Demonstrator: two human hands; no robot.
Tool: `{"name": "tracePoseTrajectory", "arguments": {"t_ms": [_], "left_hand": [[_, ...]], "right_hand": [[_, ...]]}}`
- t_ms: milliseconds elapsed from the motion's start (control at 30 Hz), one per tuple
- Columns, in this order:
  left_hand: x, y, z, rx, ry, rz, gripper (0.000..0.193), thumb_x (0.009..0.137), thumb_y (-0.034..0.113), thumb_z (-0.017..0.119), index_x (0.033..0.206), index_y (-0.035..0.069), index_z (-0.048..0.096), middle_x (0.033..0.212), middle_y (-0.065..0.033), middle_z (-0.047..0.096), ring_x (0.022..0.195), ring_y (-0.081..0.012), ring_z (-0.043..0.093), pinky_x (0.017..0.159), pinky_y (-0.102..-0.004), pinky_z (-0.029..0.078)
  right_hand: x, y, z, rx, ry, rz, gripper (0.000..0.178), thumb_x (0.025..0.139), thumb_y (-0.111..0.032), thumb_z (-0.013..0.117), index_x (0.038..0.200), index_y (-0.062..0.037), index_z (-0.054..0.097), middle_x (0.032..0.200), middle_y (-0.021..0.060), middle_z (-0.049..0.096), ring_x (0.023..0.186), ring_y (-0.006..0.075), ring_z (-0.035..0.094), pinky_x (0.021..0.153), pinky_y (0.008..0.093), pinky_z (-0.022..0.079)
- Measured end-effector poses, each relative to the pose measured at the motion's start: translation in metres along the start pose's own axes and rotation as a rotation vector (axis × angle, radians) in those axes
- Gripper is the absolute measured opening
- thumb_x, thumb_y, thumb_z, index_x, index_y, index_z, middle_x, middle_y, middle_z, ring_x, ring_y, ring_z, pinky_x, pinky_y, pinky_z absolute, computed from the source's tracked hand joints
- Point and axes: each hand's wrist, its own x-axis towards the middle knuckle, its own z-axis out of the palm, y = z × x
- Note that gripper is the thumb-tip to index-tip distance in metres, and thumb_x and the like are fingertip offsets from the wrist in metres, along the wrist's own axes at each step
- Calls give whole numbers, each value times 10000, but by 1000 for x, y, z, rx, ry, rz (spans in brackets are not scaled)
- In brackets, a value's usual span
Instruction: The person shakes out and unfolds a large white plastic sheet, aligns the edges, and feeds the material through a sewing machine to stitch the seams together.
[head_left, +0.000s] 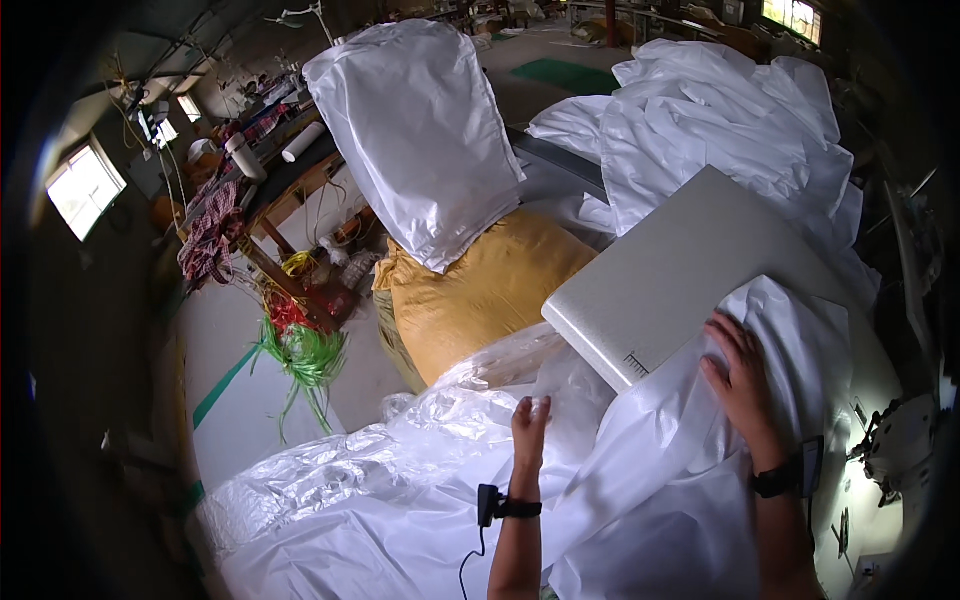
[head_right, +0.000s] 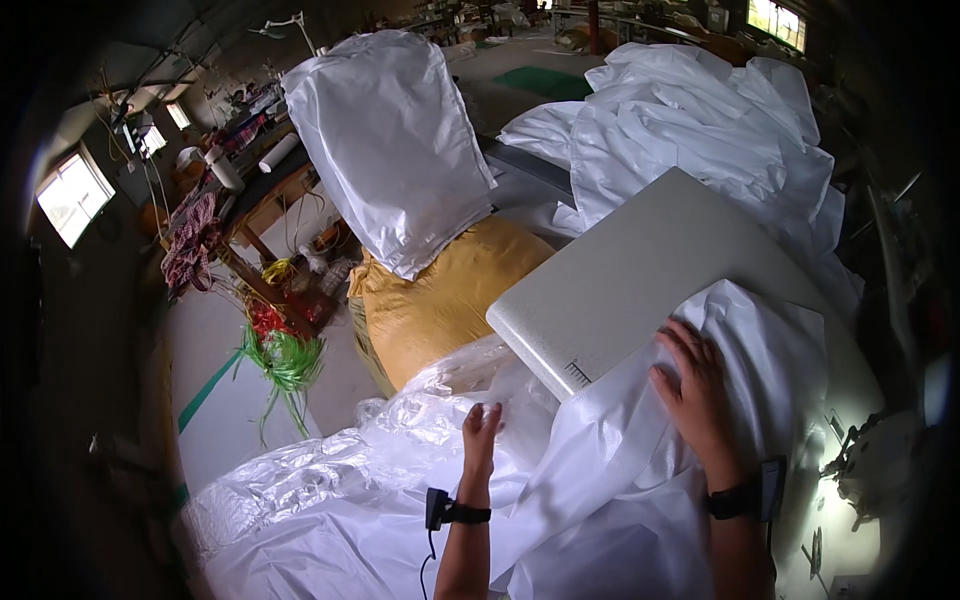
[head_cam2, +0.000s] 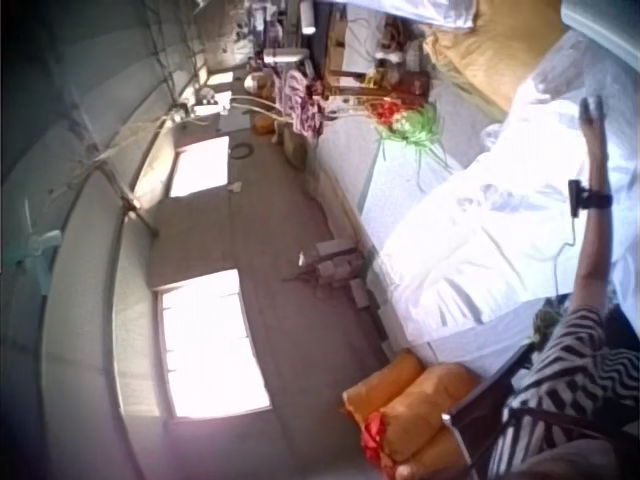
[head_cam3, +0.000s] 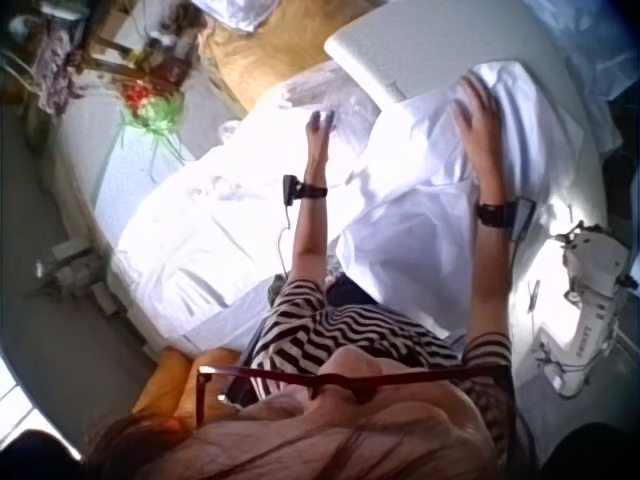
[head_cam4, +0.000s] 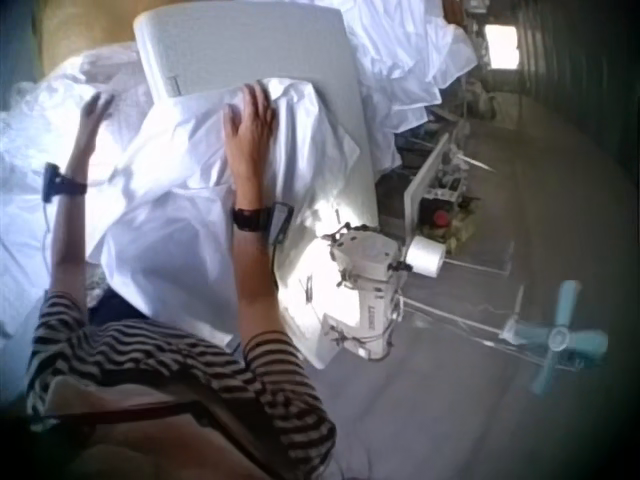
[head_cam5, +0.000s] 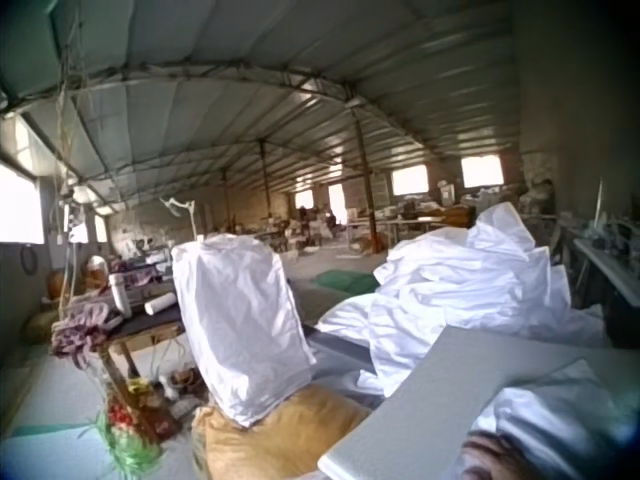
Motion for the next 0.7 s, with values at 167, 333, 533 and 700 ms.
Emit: {"name": "tracePoseTrajectory", "arguments": {"t_ms": [167, 333, 533, 700], "left_hand": [[-70, 45, -28, -407, -162, -163, 159, 993, 96, 622, 1149, 70, 603, 1150, -111, 703, 1029, -193, 694, 828, -304, 566], [-122, 72, -30, -680, -118, -125, 157, 996, 77, 603, 1152, 71, 588, 1209, -127, 681, 1073, -228, 685, 912, -346, 573], [-157, 90, -36, -732, -234, -46, 174, 975, 61, 634, 1139, 81, 579, 1213, -109, 660, 1046, -199, 664, 879, -329, 565], [-166, 100, -80, -554, -78, -20, 134, 939, -5, 669, 1029, 82, 622, 1028, -51, 683, 841, -112, 651, 685, -231, 533]], "right_hand": [[6, -30, -24, -120, -130, 123, 450, 950, -224, 625, 1351, -42, 532, 1491, 122, 470, 1408, 298, 405, 1181, 478, 257], [-15, -108, -54, 325, -322, -25, 521, 914, -280, 691, 1331, -15, 527, 1353, 186, 572, 1245, 367, 551, 1051, 428, 438], [-44, -183, 41, 334, -174, -326, 350, 860, -273, 736, 1099, -27, 663, 1027, 174, 699, 958, 351, 678, 814, 420, 543], [-48, -170, 69, 489, -316, -100, 180, 841, -177, 715, 941, -30, 690, 889, 159, 706, 864, 355, 683, 758, 434, 536]]}}
